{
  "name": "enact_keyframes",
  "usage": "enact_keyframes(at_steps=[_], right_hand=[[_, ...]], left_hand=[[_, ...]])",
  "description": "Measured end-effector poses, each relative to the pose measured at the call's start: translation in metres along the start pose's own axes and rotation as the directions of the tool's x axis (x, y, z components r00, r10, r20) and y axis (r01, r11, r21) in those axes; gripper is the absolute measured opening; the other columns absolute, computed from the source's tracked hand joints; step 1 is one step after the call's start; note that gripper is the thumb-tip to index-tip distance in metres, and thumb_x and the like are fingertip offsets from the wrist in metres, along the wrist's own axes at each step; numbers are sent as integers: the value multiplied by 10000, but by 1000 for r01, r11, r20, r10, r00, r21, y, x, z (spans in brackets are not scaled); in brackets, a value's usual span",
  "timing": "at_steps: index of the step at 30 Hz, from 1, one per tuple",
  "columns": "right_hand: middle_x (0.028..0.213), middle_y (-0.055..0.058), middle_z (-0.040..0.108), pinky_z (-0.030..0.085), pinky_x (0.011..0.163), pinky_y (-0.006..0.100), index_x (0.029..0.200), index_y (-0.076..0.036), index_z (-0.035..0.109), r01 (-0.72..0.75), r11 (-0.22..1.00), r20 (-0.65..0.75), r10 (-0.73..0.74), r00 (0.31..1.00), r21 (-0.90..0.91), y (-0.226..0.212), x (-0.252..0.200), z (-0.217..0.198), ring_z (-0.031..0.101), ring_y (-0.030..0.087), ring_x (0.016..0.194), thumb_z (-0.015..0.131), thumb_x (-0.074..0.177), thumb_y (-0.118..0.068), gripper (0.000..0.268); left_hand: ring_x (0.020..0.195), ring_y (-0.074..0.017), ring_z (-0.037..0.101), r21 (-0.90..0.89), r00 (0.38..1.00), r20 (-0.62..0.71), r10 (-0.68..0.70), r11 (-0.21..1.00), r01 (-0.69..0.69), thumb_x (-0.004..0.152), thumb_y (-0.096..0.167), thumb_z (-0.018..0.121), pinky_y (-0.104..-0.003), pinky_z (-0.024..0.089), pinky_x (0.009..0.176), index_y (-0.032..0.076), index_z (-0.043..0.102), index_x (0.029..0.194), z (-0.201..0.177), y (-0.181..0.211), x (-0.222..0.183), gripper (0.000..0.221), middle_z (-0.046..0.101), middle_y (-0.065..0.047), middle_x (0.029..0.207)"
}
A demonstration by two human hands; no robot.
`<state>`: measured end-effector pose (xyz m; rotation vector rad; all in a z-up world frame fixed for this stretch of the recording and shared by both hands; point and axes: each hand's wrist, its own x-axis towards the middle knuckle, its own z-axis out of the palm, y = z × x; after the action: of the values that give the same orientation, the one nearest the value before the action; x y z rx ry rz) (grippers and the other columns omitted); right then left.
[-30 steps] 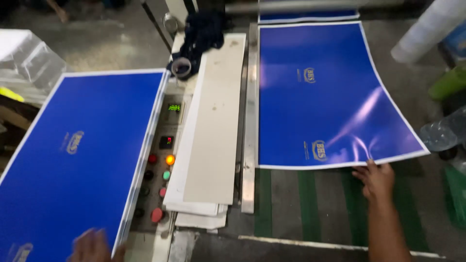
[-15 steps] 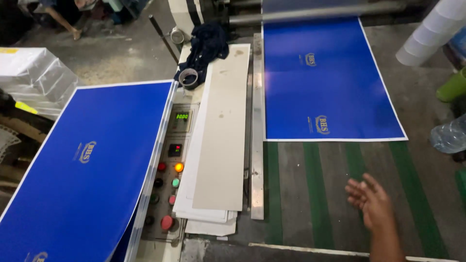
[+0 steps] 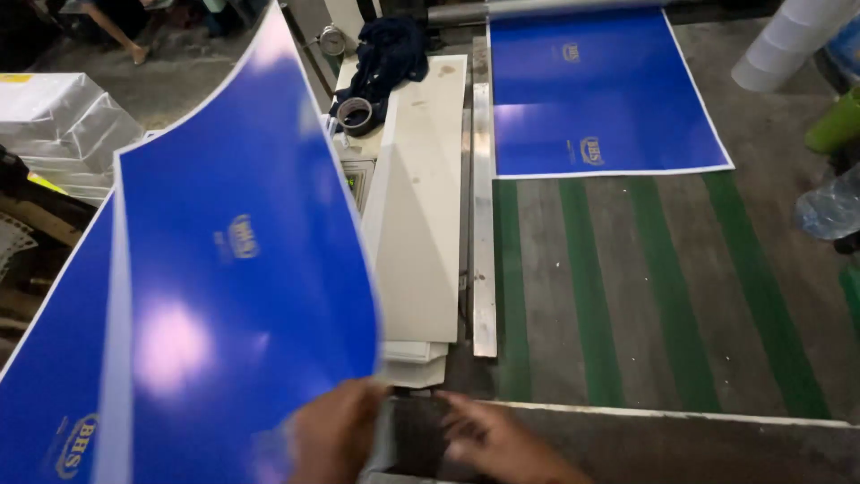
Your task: Taking printed posters from a machine and stacking them neatly.
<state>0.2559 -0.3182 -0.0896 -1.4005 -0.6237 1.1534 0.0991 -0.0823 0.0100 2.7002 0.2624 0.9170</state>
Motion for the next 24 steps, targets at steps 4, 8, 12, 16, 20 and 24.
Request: enact_keyframes(at_steps=[4, 8, 12, 16, 20, 24], right_hand=[[1378, 113, 598, 502, 951, 331, 1639, -182, 211, 241, 967, 161, -225, 961, -86, 34, 2, 25, 558, 179, 1154, 733, 964, -111, 856], [1156, 50, 720, 594, 870, 365, 1440, -107, 513, 13, 916, -148, 52, 988, 401, 151, -4, -33, 725, 159, 988, 722, 894, -120, 585], [958, 198, 608, 429, 631, 440, 1256, 28, 562, 186, 921, -540, 31, 841, 342, 241, -25, -124, 534, 280, 738, 732, 962, -115, 369], [1163, 175, 693, 602, 814, 392, 1392, 27, 575, 425, 881, -923, 31, 384, 207, 182, -81, -141, 700, 241, 962, 652, 942, -85, 469], [1255, 205, 669, 505, 799, 459, 1525, 4, 548, 418, 906, -971, -38, 234, 65, 186, -161, -188, 632, 297, 979, 602, 1031, -72, 503], [1266, 192, 655, 575, 777, 339, 1599, -21, 426, 506, 859, -924, -255, 286, -80, 193, -222, -252, 678, 212, 963, 547, 1033, -53, 580]], left_hand=[[636, -322, 691, -231, 998, -33, -51, 972, 42, 934, 131, 756, -450, 525, 553, 86, 678, 924, 69, 85, 29, 91, 696, -132, 764], [761, -365, 712, -344, 996, 86, -27, 937, 55, 913, 141, 771, -475, 553, 650, 29, 673, 1107, 77, 117, 18, 245, 721, -179, 893], [1114, -427, 662, -410, 967, 199, 158, 910, -64, 845, 207, 814, -503, 523, 907, -52, 635, 1297, 44, 126, 0, 550, 673, -274, 1230], [1248, -376, 640, -120, 990, 71, 121, 987, -112, 746, 2, 684, -474, 508, 1000, 61, 701, 1209, 28, 47, -28, 467, 685, -149, 1307], [1089, -347, 669, 367, 981, 95, -170, 922, 124, 788, 17, 638, -465, 558, 917, 71, 724, 1030, -56, -49, -68, 262, 708, -154, 1168], [1213, -371, 616, 907, 777, 188, -600, 410, 97, 822, 602, 598, -474, 541, 942, 298, 570, 1256, -53, -174, -134, 531, 618, -191, 1276]])
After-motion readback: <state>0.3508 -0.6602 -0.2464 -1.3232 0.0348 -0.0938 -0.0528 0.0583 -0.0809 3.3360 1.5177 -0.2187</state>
